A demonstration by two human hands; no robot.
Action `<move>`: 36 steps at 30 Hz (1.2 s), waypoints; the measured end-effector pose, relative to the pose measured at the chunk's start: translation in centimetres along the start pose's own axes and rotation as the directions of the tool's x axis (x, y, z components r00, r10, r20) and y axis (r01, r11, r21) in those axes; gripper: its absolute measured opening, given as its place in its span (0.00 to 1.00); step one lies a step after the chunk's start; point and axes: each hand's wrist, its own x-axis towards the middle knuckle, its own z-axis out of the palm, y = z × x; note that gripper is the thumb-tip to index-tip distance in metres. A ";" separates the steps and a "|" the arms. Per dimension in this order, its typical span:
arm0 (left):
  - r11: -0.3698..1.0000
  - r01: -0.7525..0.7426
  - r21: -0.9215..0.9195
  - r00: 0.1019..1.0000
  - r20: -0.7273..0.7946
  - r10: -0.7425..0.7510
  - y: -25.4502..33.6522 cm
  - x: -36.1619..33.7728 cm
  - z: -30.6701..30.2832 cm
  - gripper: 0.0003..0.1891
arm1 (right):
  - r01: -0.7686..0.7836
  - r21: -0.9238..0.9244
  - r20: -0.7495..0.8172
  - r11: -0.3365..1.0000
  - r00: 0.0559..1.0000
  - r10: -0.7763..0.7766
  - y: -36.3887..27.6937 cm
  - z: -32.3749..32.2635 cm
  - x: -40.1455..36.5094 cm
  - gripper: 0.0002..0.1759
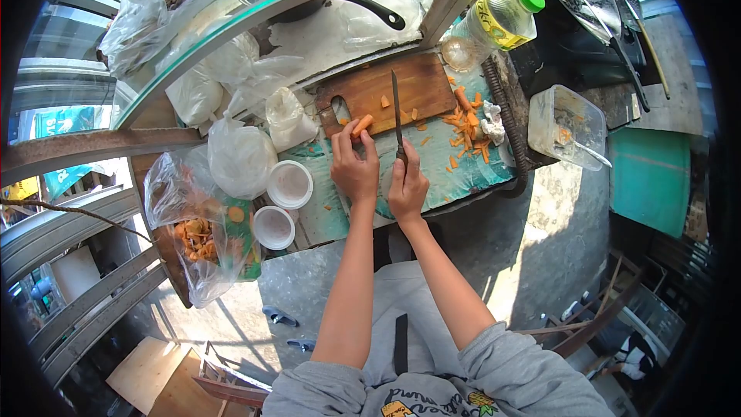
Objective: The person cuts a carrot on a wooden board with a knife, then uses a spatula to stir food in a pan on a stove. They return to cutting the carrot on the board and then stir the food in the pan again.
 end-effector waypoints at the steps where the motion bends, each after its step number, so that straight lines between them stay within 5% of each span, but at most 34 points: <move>1: 1.000 -0.005 -0.004 1.000 -0.004 0.005 0.0 0.0 0.0 0.10 | -0.001 0.000 0.000 1.000 1.000 0.001 0.0 0.0 0.0 0.23; 36: 0.999 0.024 -0.027 1.000 0.008 -0.024 0.6 0.1 -0.3 0.10 | 0.011 -0.018 -0.003 1.000 1.000 -0.011 0.0 0.0 0.0 0.23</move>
